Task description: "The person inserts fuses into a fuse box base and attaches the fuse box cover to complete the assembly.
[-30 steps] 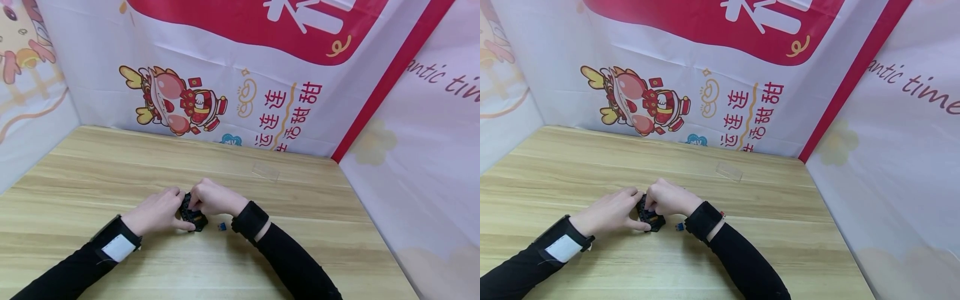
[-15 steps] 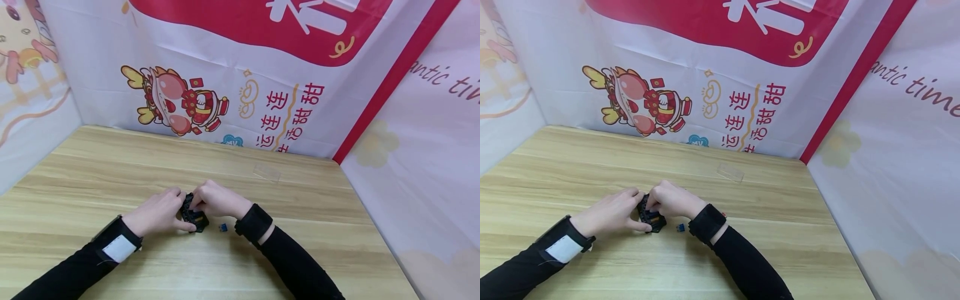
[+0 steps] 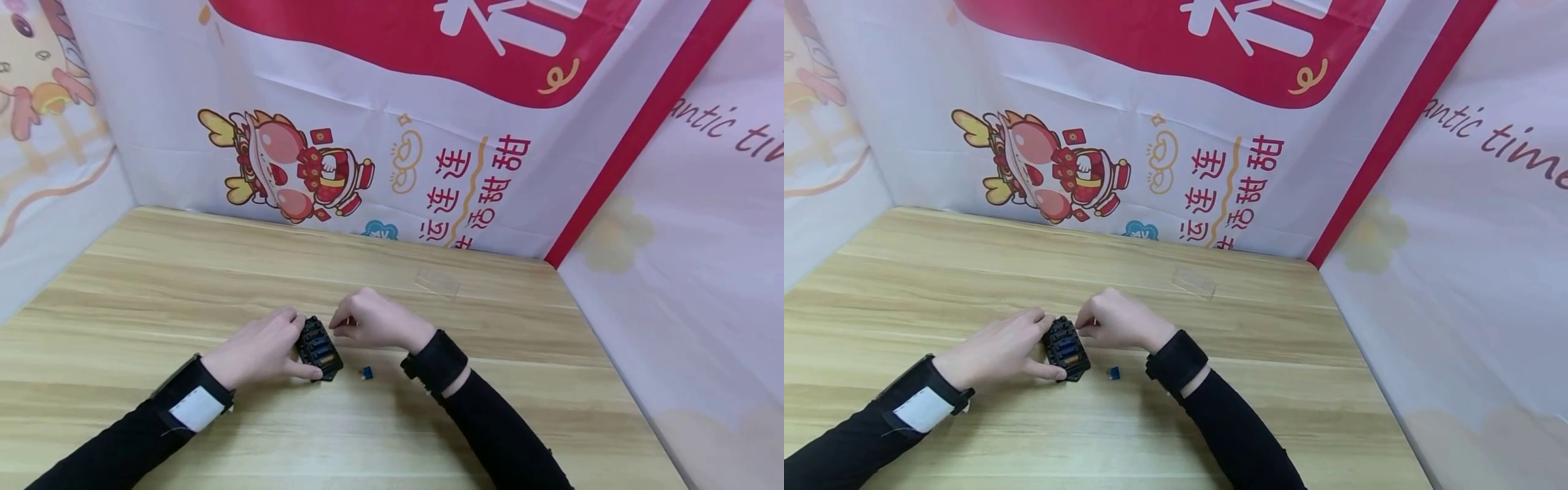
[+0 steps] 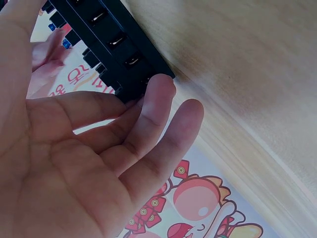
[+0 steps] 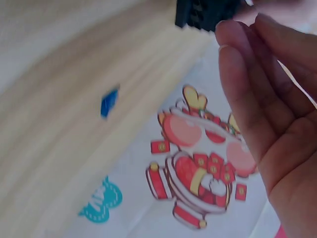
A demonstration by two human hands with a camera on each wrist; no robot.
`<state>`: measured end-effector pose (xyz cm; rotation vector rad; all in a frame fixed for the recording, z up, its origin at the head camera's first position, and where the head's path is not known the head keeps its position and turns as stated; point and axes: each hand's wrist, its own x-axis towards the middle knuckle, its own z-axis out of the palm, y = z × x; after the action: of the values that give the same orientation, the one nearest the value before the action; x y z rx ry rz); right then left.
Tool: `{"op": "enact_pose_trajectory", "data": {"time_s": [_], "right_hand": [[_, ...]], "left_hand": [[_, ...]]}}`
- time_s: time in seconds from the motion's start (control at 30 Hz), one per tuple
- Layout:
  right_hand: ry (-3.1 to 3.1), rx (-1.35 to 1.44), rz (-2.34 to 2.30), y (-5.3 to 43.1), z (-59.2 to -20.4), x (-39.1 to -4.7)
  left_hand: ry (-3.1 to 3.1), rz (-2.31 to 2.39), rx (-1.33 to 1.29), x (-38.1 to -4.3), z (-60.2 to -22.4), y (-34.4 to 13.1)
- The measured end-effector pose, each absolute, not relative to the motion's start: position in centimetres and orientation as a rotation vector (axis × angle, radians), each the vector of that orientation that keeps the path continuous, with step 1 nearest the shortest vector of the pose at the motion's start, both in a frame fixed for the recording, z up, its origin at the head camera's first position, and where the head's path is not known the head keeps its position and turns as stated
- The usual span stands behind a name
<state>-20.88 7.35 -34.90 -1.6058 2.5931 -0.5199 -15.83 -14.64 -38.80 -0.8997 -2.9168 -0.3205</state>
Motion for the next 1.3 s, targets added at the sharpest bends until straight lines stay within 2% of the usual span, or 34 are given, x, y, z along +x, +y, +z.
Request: {"op": "enact_pose_trajectory", "data": {"time_s": [0.27, 0.83, 1.07, 1.3], "right_hand": [[2.685, -1.550, -0.577, 10.2, -33.3, -20.8], [2.838, -1.392, -0.648, 16.9, -32.6, -19.7], [2.806, -1.370, -0.580, 17.3, -33.1, -19.0], [2.754, -1.482, -0.473, 15.3, -34.4, -17.9]], "left_hand": [[-2.924, -0.300, -0.897, -15.8, -38.7, -14.5], [-2.918, -0.290, -0.887, -15.8, -38.9, -14.4], [-2.928, -0.288, -0.889, -15.7, -39.1, -14.4], [-2.939, -0.302, -0.876, -15.6, -38.8, -14.4]]}}
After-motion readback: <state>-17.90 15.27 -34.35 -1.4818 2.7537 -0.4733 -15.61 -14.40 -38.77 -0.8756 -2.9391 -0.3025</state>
